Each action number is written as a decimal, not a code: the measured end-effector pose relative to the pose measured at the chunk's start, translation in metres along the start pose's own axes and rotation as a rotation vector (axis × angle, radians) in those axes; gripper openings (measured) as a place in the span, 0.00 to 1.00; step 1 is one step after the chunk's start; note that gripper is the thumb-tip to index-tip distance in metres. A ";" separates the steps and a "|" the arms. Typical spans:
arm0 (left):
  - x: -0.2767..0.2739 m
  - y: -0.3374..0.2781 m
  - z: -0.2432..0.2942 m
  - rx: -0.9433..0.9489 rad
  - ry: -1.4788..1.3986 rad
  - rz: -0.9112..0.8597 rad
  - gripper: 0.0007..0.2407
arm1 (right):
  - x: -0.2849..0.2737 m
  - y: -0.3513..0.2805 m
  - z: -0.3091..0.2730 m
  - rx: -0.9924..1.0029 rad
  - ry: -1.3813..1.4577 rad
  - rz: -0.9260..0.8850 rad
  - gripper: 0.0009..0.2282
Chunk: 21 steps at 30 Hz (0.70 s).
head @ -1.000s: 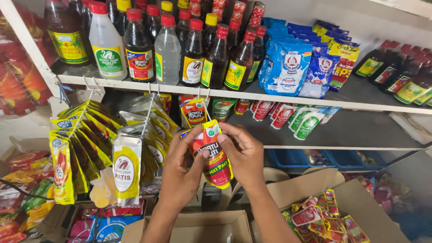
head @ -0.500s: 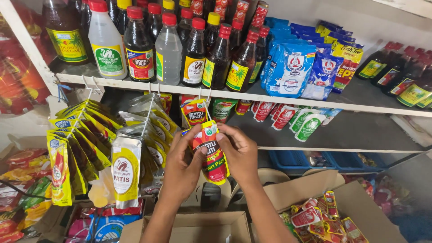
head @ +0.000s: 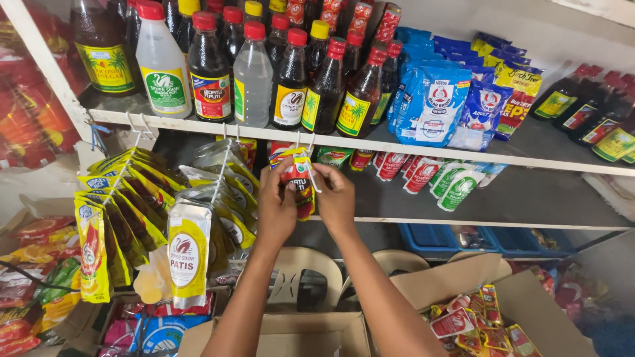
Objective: Restocking grocery store shelves with condiment packets from a cardboard box.
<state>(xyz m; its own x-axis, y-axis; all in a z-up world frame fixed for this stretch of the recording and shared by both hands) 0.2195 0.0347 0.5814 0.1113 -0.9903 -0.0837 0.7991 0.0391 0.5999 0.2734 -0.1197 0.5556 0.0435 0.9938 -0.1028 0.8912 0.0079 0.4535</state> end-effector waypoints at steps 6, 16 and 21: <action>0.007 0.005 -0.016 0.062 0.015 0.068 0.23 | 0.006 0.019 0.026 -0.075 0.088 -0.017 0.08; 0.016 -0.042 -0.014 -0.031 0.125 0.102 0.20 | 0.000 0.011 0.026 0.000 0.080 0.049 0.10; 0.033 -0.079 -0.023 -0.158 0.049 -0.071 0.16 | -0.009 -0.008 0.034 -0.027 0.058 0.031 0.11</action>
<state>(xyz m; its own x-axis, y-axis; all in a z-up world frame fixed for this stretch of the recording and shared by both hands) 0.1734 0.0016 0.5133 0.0771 -0.9837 -0.1623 0.8883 -0.0061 0.4591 0.2814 -0.1325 0.5228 0.0439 0.9983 -0.0373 0.8773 -0.0207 0.4795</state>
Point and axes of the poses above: each hand's wrist, its own y-axis towards the middle knuckle, its own x-axis out of the palm, z = x × y, the point moved 6 cm from there along y, towards the middle knuckle, and after that the axes turned 10 degrees about -z, right-handed, at the moved point
